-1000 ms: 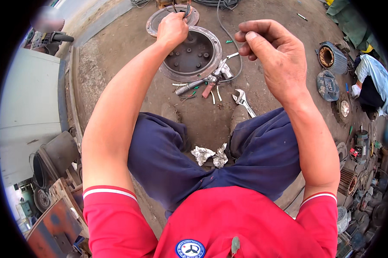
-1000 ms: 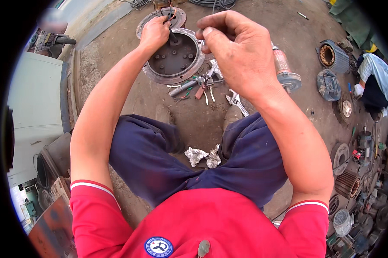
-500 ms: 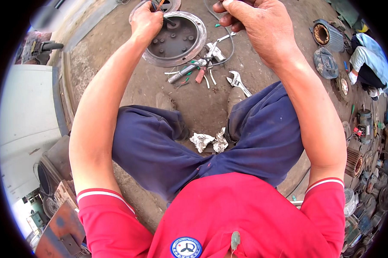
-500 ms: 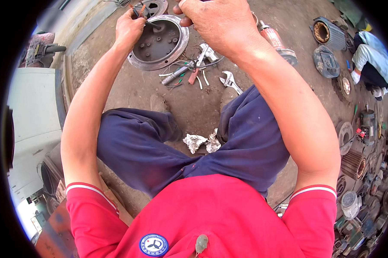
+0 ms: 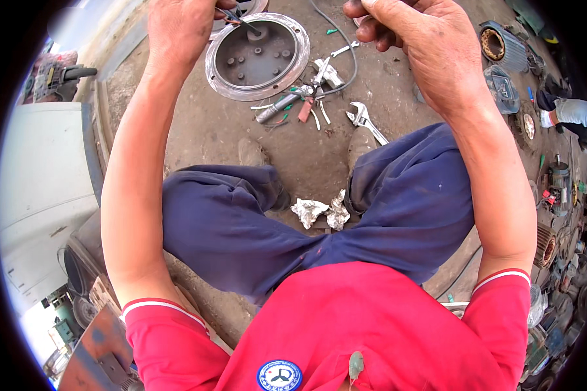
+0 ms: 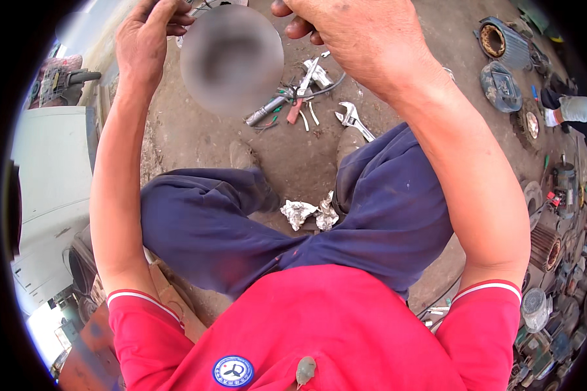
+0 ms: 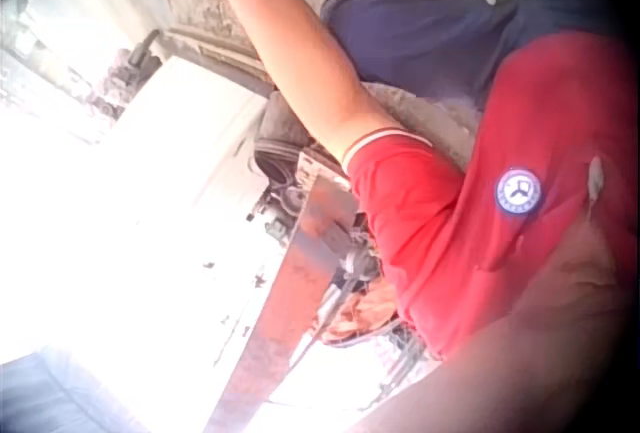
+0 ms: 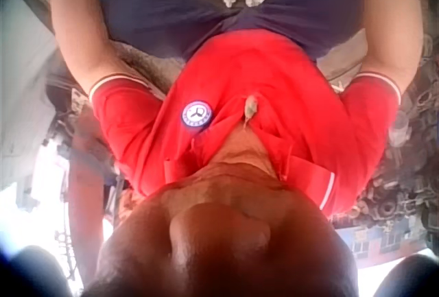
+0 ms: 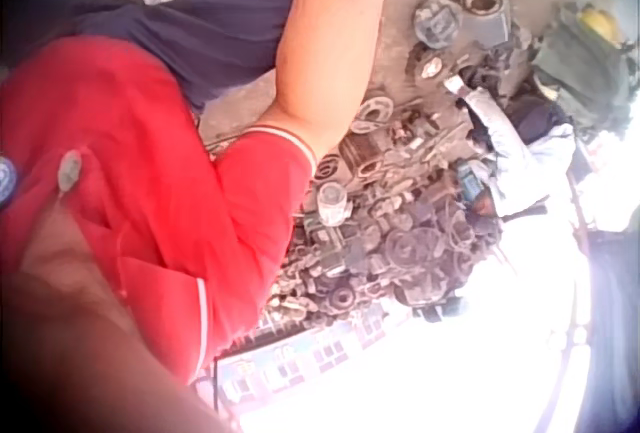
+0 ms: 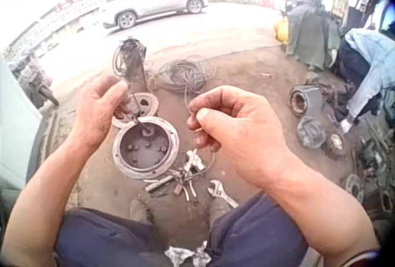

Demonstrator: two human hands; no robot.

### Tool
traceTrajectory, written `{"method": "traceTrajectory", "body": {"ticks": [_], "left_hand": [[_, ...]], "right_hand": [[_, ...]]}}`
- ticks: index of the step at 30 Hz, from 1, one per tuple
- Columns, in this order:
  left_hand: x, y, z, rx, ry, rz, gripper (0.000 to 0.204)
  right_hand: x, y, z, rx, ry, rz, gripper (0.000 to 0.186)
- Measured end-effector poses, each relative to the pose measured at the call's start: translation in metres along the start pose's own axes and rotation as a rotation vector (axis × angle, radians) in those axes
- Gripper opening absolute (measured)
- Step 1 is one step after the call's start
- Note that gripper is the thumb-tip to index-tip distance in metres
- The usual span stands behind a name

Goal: The person sits on the ground and uses a metal rod to pry and remove a rusty circular metal part from a motor housing. They then use a cloth to wipe the inside of the housing and use shears to cut small white plastic tubes before inserting them into the motor.

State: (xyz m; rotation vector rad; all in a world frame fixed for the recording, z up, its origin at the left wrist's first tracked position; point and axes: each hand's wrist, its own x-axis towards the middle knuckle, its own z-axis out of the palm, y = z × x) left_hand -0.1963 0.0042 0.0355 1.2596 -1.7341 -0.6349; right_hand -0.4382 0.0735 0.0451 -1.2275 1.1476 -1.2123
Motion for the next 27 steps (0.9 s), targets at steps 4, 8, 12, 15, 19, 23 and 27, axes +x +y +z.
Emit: {"method": "traceTrajectory", "body": {"ticks": [4,8,12,15,19,23,27], "left_hand": [[-0.069,0.004,0.027,0.218,-1.174,0.019,0.028],[-0.136,-0.123,0.037,0.668,-1.672,-0.153,0.028],[-0.142,-0.259,0.044,1.014,-1.419,-0.153,0.036],[-0.197,-0.393,0.025,1.084,-0.87,0.169,0.052],[-0.164,-0.425,0.04,1.023,-0.746,0.029,0.048],[-0.183,-0.41,0.008,1.104,-0.868,-0.275,0.044],[-0.215,-0.408,-0.028,1.147,-0.919,-0.44,0.04]], "right_hand": [[0.008,0.004,-0.046,-0.061,-0.16,0.009,0.016],[0.039,0.082,-0.091,-0.405,-0.227,-0.013,0.017],[0.028,0.221,-0.107,-0.737,-0.262,0.315,0.024],[0.007,0.312,-0.068,-0.81,-0.434,0.391,0.023],[-0.003,0.398,-0.024,-0.807,-0.459,0.417,0.025],[0.012,0.427,0.011,-0.93,-0.416,0.406,0.032],[0.026,0.433,0.029,-1.03,-0.454,0.361,0.032]]}}
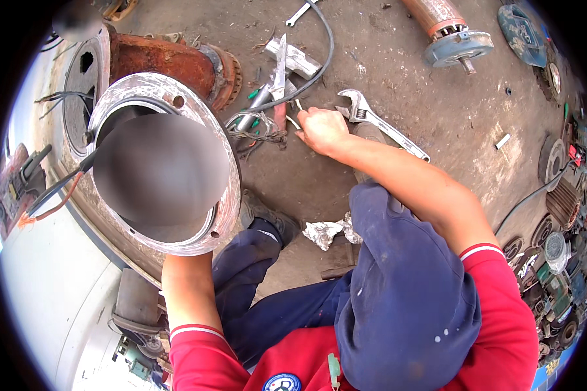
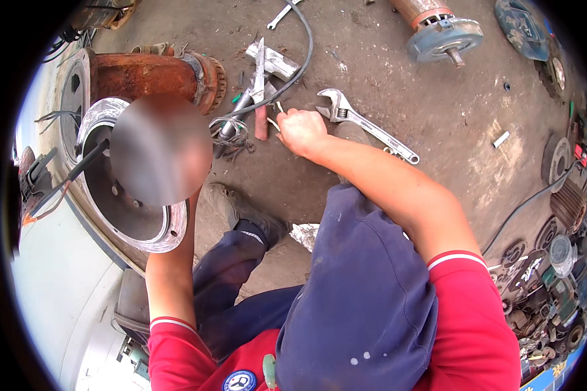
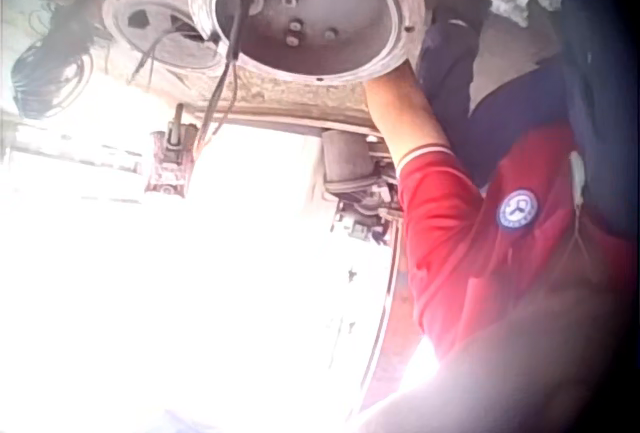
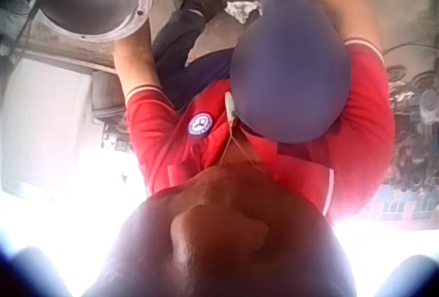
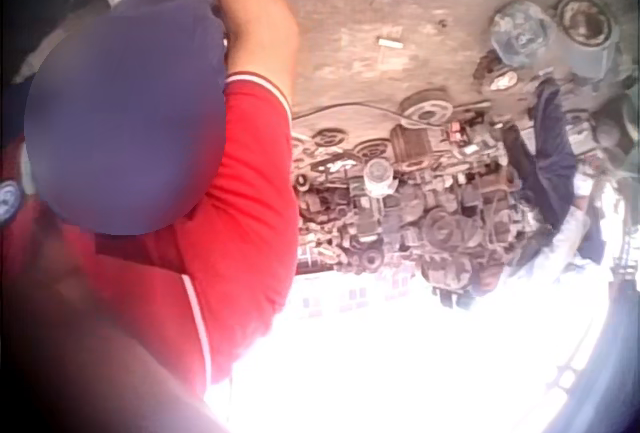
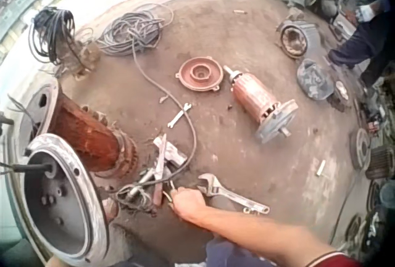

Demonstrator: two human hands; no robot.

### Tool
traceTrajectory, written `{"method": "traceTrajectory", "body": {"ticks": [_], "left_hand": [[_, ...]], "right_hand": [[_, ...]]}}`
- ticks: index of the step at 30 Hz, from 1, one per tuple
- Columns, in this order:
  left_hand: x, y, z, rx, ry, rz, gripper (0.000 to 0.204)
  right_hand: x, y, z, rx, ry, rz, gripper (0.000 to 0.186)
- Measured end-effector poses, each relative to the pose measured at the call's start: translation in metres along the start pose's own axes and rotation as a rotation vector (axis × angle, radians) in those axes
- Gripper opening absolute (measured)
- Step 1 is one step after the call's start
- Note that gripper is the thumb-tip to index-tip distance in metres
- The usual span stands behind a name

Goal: The person sits on the ground and uses a metal rod to pry and remove a rusty circular metal part from a motor housing. They then use a cloth to wipe the inside of the housing and use shears to cut small white plastic tubes before inserting them into the motor.

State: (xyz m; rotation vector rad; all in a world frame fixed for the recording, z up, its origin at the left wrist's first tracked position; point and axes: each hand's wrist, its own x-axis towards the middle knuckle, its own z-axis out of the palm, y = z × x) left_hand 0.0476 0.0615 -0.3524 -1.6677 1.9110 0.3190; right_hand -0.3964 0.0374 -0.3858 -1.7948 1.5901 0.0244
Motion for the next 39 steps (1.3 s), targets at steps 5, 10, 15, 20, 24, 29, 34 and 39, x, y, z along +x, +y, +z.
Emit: {"method": "traceTrajectory", "body": {"ticks": [5,10,15,20,24,29,34,39], "left_hand": [[0.001,-0.013,-0.001,-0.009,-0.072,-0.032,0.035],[0.017,-0.014,-0.016,-0.05,-0.125,-0.049,0.031],[0.026,0.037,-0.07,-0.363,-0.325,0.011,0.027],[-0.049,0.154,-0.114,-1.032,-0.721,0.03,0.023],[-0.071,0.243,-0.172,-1.422,-0.552,0.072,0.015],[-0.06,0.311,-0.229,-1.551,-0.407,0.288,0.016],[-0.076,0.345,-0.264,-1.654,-0.421,0.352,0.023],[-0.082,0.355,-0.274,-1.571,-0.445,0.361,0.021]], "right_hand": [[0.004,0.002,0.013,0.035,0.06,0.062,0.023],[-0.007,0.007,0.009,0.026,0.158,0.106,0.023],[-0.013,0.01,0.007,-0.027,0.105,0.134,0.028],[-0.045,0.016,-0.023,0.417,-0.048,0.329,0.038],[-0.091,0.03,-0.06,1.456,-0.047,0.386,0.021],[-0.155,0.017,-0.123,1.639,0.011,0.129,0.016],[-0.187,0.014,-0.164,1.092,0.273,0.124,0.025],[-0.201,0.01,-0.162,0.857,0.377,0.04,0.031]]}}
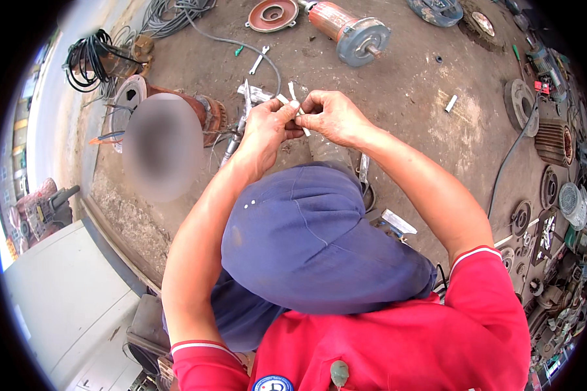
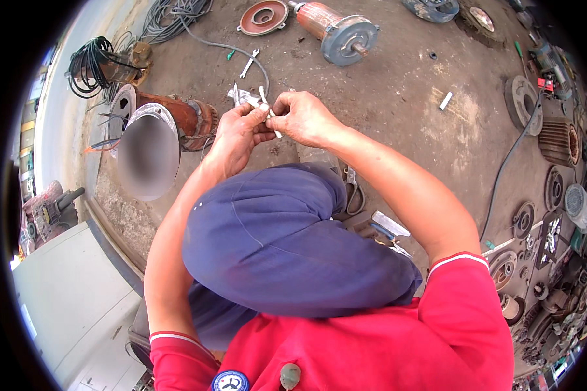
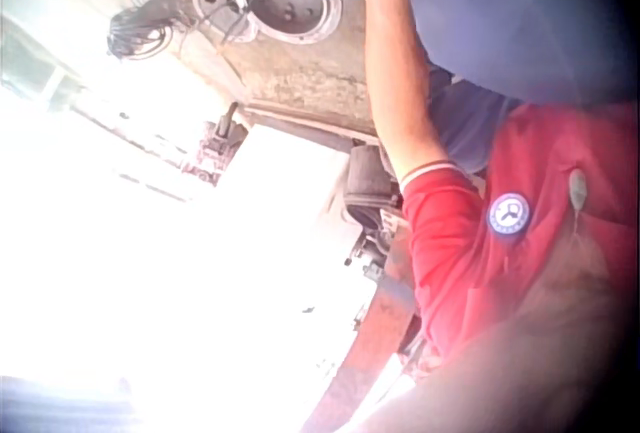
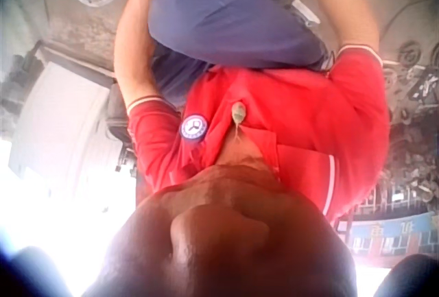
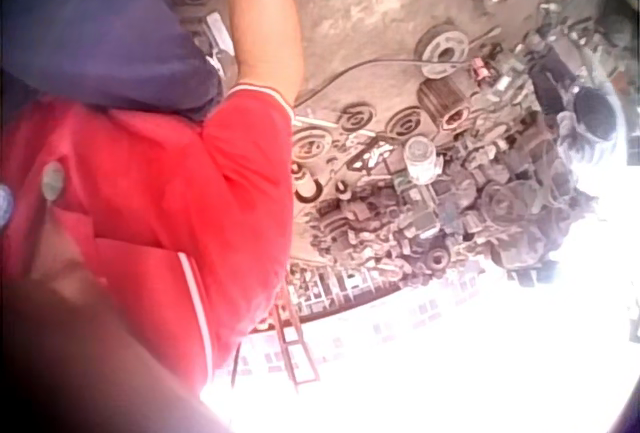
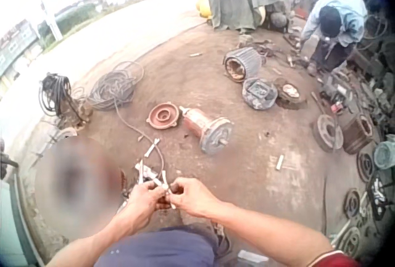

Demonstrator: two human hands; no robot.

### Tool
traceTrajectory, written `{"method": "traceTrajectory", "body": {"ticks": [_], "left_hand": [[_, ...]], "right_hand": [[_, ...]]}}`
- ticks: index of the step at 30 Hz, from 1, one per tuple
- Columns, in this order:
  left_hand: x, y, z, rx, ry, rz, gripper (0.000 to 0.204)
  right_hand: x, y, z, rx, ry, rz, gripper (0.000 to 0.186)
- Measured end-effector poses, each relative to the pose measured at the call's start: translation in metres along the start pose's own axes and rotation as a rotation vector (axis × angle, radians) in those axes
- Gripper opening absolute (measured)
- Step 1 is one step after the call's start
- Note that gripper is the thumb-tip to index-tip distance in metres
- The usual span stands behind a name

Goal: The person sits on the ground and uses a metal rod to pry and remove a rusty circular metal part from a motor housing. They then use a cloth to wipe the inside of the housing and use shears to cut small white plastic tubes before inserting them into the motor.

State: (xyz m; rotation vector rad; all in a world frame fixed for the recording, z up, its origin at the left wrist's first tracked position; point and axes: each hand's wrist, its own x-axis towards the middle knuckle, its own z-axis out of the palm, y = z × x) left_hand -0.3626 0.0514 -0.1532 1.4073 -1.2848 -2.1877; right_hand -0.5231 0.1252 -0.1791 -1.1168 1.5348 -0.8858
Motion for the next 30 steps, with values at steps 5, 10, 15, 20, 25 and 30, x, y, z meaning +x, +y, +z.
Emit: {"method": "traceTrajectory", "body": {"ticks": [5,10,15,20,25,30], "left_hand": [[0.0,-0.008,-0.009,-0.16,-0.064,-0.031,0.018],[0.005,-0.013,-0.003,-0.226,-0.056,-0.032,0.016],[0.012,-0.021,0.007,-0.193,-0.048,-0.026,0.015],[0.02,-0.034,0.002,-0.245,-0.126,-0.081,0.013],[0.019,-0.04,-0.007,0.346,-0.035,0.325,0.035],[0.007,-0.034,0.001,1.16,-0.246,0.57,0.044]], "right_hand": [[-0.011,0.01,-0.005,0.106,0.02,0.083,0.03],[-0.022,0.014,0.002,0.521,-0.022,0.26,0.034],[-0.028,0.021,0.0,0.23,-0.001,0.093,0.033],[-0.03,0.026,-0.003,0.19,0.0,0.177,0.026],[-0.027,0.029,-0.01,0.277,-0.037,0.326,0.027],[-0.024,0.031,-0.012,0.167,-0.126,0.288,0.026]]}}
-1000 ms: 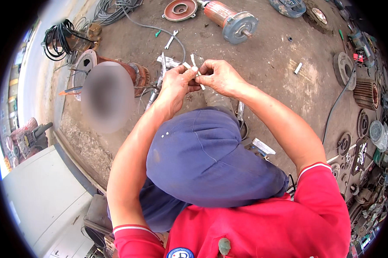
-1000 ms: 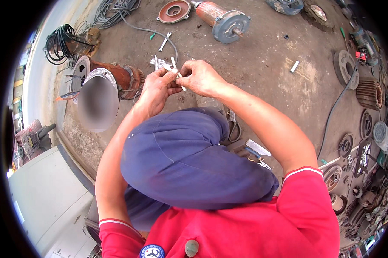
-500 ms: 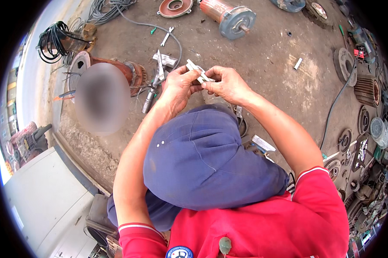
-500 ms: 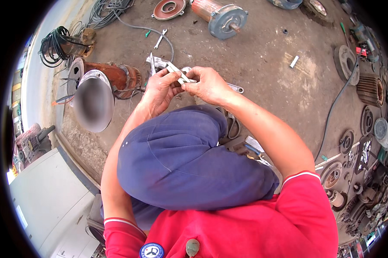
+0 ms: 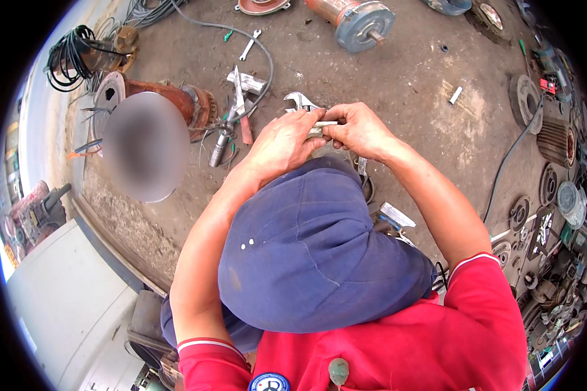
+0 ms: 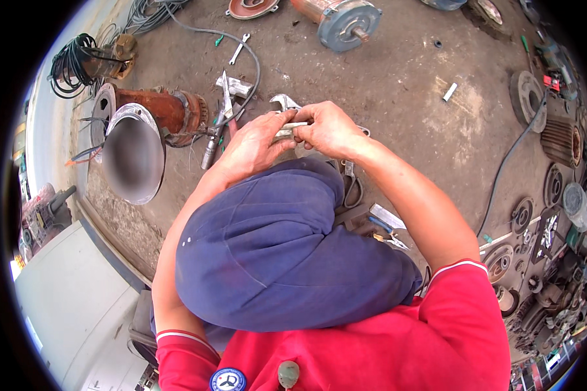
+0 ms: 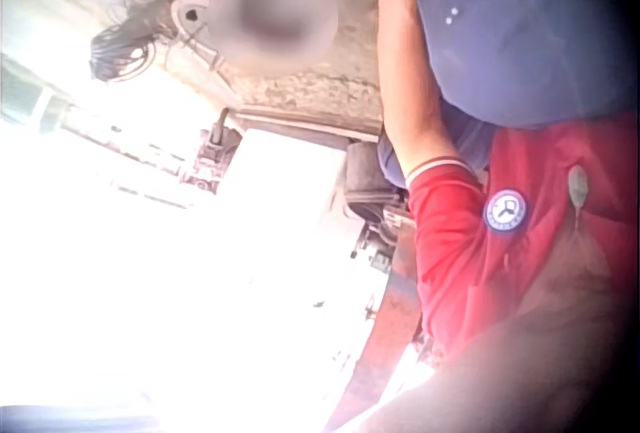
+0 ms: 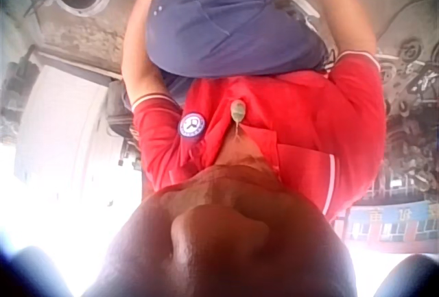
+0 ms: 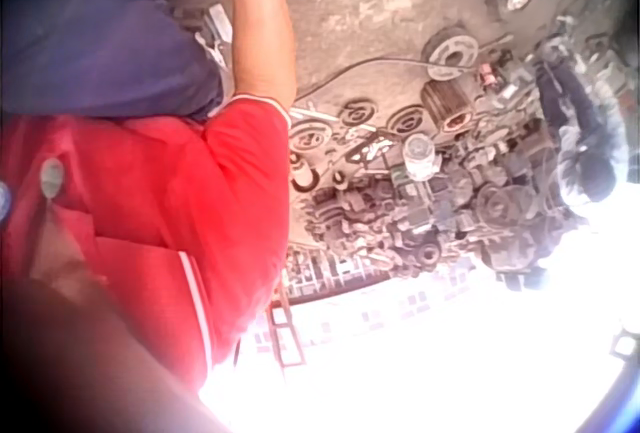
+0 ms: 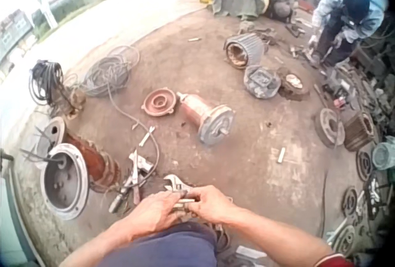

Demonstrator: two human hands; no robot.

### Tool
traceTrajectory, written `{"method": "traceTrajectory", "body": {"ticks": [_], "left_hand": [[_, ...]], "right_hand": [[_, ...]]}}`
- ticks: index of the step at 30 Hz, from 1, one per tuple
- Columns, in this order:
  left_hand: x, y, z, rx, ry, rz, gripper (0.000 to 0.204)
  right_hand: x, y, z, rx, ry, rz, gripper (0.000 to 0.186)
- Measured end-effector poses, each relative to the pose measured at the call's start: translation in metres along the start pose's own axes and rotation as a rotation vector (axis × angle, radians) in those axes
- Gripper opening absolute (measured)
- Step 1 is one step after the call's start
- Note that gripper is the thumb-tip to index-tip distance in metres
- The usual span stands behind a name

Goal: The person sits on the ground and uses a metal rod to pry and remove a rusty circular metal part from a motor housing. They then use a cloth to wipe the inside of the housing and use shears to cut small white plastic tubes before inserting them into the motor.

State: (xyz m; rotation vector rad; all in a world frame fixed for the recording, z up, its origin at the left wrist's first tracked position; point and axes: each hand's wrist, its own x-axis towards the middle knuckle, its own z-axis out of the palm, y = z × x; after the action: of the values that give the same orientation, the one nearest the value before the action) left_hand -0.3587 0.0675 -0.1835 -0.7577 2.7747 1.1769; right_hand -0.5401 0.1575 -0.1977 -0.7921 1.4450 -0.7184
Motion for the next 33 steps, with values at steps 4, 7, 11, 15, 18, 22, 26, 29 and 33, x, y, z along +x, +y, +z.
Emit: {"method": "traceTrajectory", "body": {"ticks": [4,7,11,15,18,22,26,29,33], "left_hand": [[0.002,-0.004,0.003,-0.127,-0.066,-0.293,0.032],[0.005,-0.02,0.008,-0.932,-0.004,-0.618,0.029],[-0.002,-0.029,-0.002,-1.462,0.176,-0.627,0.026],[-0.002,-0.026,-0.006,-1.607,0.221,-0.575,0.024],[-0.008,-0.028,-0.007,-1.659,0.273,-0.53,0.024],[-0.007,-0.023,-0.006,-1.612,0.277,-0.553,0.027],[-0.009,-0.011,-0.015,-1.575,0.29,-0.532,0.025],[-0.015,0.003,-0.036,-1.499,0.292,-0.497,0.023],[-0.033,0.021,-0.077,-1.346,0.53,-0.279,0.021]], "right_hand": [[0.004,0.019,0.006,0.294,0.148,-0.037,0.025],[0.004,0.073,0.003,-0.164,0.426,0.095,0.03],[-0.034,0.147,0.024,-0.728,0.109,0.411,0.036],[-0.052,0.198,0.04,-0.707,0.108,0.567,0.038],[-0.055,0.203,0.049,-0.708,0.159,0.617,0.036],[-0.042,0.268,0.05,-0.717,0.196,0.647,0.035],[-0.036,0.279,0.048,-0.721,0.262,0.665,0.039],[-0.036,0.271,0.048,-0.697,0.309,0.642,0.042],[-0.04,0.275,0.044,-0.641,0.384,0.611,0.046]]}}
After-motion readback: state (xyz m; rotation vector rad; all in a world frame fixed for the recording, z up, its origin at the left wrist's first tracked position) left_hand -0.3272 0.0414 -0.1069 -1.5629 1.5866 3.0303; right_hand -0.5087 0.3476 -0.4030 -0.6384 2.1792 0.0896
